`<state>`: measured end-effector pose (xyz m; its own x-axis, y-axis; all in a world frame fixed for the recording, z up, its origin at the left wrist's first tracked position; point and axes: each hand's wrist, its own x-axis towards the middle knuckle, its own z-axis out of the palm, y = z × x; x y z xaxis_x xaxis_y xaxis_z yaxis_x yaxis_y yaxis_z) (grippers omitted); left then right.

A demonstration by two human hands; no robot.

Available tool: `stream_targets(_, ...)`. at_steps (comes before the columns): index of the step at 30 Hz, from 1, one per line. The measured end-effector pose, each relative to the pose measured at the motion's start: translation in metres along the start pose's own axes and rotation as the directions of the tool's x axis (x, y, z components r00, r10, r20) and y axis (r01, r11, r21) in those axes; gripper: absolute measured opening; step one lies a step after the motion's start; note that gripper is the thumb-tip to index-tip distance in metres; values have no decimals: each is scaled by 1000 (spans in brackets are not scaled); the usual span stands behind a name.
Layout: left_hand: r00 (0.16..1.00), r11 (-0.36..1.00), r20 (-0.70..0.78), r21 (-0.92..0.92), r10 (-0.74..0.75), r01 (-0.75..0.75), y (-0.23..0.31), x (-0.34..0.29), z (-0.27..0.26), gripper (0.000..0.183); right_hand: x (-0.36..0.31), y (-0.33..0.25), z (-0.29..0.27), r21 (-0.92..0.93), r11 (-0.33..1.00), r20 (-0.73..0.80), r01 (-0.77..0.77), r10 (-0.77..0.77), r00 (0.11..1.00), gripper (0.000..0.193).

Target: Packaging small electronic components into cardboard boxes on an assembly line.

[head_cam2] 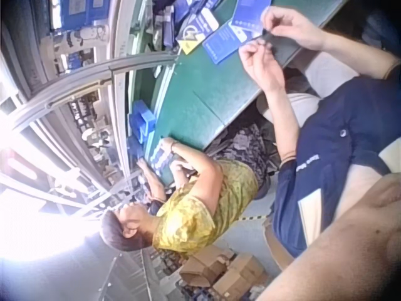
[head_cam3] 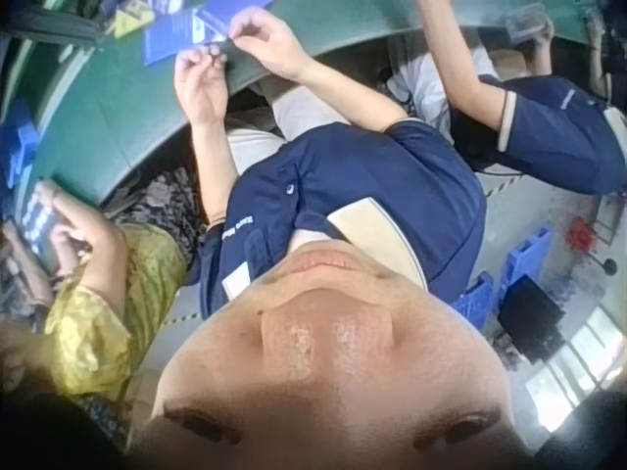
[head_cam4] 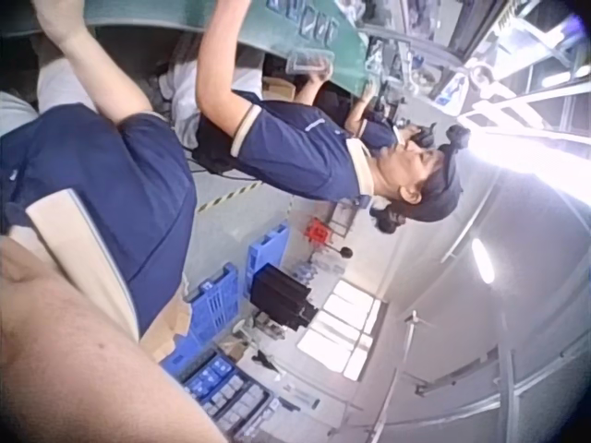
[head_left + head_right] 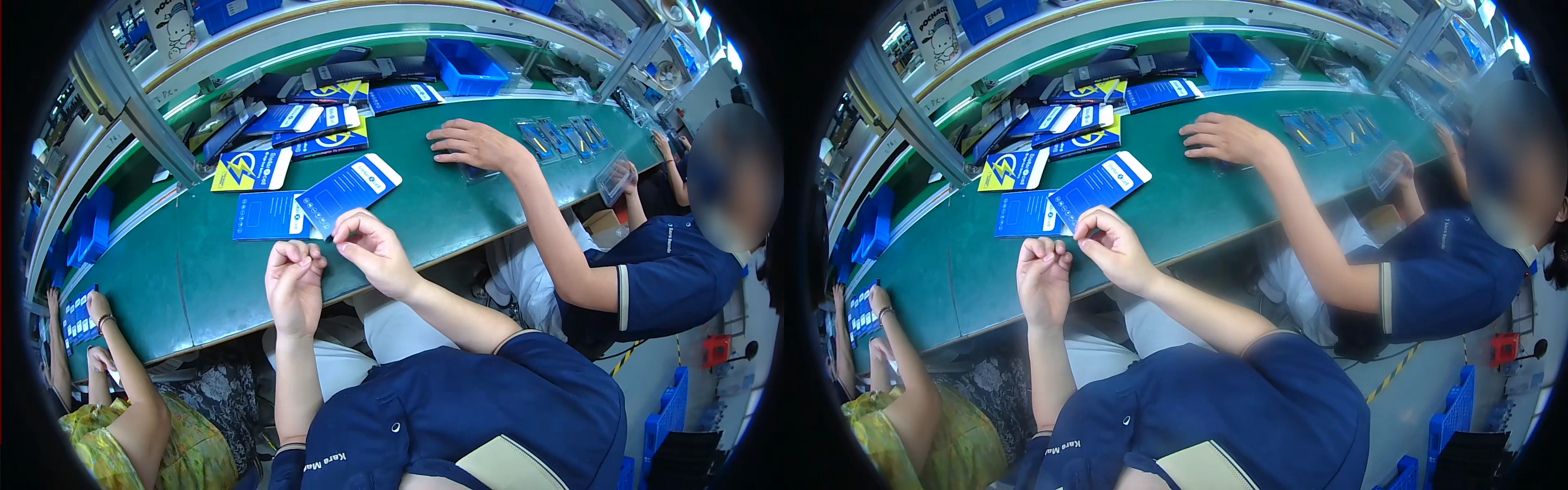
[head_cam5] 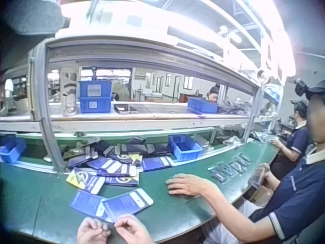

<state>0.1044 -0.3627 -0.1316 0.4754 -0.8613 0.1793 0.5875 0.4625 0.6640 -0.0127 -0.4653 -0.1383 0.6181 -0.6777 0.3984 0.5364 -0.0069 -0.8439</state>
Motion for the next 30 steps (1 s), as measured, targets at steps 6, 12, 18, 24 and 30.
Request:
stream_targets(6, 921, 246, 18, 961, 388, -122, 18, 7, -13, 12, 29, -30, -33, -955, 114, 244, 272, -214, 946, 41)
stream_targets(12, 959, 152, 137, 972, 248, -178, 26, 27, -16, 31, 3, -38, -40, -982, -170, 77, 83, 42, 996, 53)
stream_targets(18, 905, -373, 414, 828, -95, -418, 12, 7, 20, 83, -9, -74, -54, -980, 109, 176, 169, 62, 982, 33)
stream_targets(24, 876, -401, 411, 779, -253, -481, 10, -21, 42, 71, 67, -82, -161, -976, -217, 63, 5, -264, 962, 43)
stream_targets(30, 910, -406, 387, 815, -151, -414, 23, -23, 21, 64, 48, -89, -171, -889, -386, -216, -247, -124, 969, 80)
